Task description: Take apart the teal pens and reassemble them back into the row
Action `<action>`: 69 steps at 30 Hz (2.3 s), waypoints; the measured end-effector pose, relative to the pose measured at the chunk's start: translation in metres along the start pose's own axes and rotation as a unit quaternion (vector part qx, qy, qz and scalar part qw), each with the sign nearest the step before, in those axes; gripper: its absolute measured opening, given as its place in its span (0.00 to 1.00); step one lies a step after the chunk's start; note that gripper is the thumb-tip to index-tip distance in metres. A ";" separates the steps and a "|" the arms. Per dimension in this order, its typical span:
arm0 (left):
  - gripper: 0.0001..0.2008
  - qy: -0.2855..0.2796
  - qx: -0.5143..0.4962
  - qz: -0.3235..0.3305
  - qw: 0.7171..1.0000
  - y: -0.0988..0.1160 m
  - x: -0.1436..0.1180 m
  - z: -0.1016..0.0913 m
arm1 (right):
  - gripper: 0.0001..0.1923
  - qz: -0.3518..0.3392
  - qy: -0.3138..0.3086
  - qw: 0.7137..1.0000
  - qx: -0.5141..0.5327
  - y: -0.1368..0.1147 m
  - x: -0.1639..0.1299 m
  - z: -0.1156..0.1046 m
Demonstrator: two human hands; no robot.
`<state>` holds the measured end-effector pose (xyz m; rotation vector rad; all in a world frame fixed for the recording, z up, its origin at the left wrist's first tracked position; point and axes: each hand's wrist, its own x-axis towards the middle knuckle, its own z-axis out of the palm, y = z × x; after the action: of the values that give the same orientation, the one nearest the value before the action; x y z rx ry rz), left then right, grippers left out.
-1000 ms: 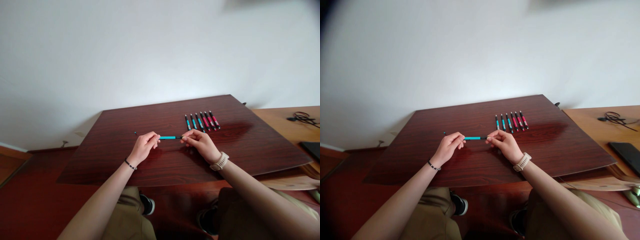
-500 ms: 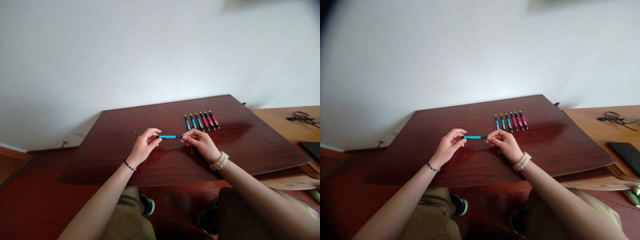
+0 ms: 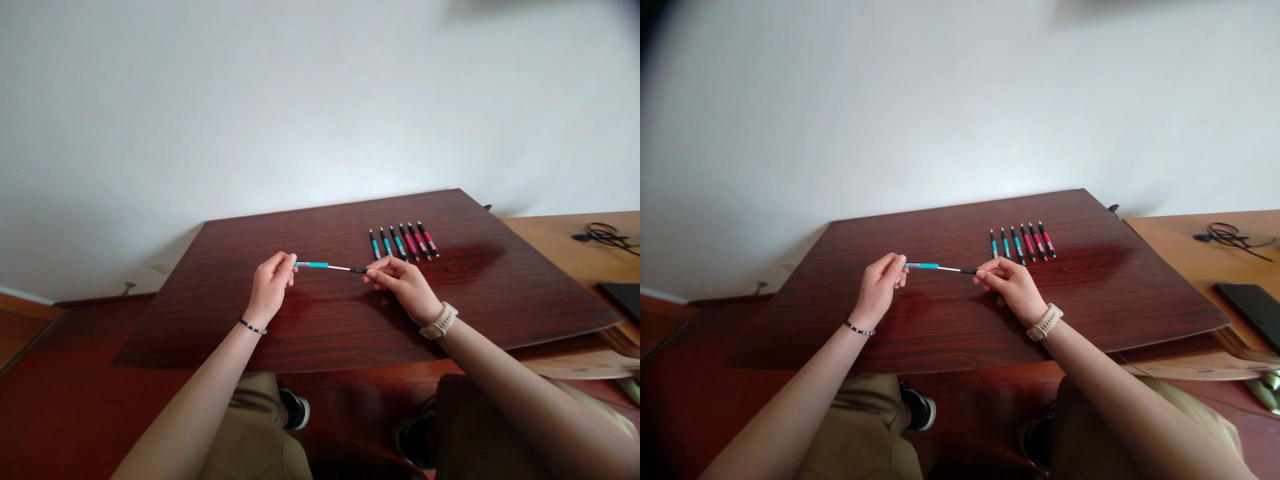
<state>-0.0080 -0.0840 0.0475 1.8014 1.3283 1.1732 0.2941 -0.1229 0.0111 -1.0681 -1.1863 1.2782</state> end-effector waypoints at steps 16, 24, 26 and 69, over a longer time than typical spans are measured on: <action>0.12 0.083 0.043 -0.006 0.996 -0.017 0.006 -0.025 | 0.22 0.006 0.007 1.000 0.025 0.003 0.000 -0.002; 0.16 0.010 0.042 -0.040 0.998 -0.026 0.001 -0.024 | 0.21 -0.031 0.024 0.999 -0.023 0.008 0.004 -0.006; 0.16 -0.005 0.044 -0.036 0.998 -0.029 -0.002 -0.023 | 0.19 -0.045 0.035 0.996 -0.073 0.009 0.006 -0.010; 0.12 -0.047 0.480 -0.040 0.875 -0.018 -0.015 -0.014 | 0.05 -0.104 0.014 0.838 -0.535 -0.002 0.002 0.005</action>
<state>-0.0294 -0.0933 0.0334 2.3560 2.1119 0.3269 0.2890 -0.1213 0.0142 -1.6484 -2.0028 0.3299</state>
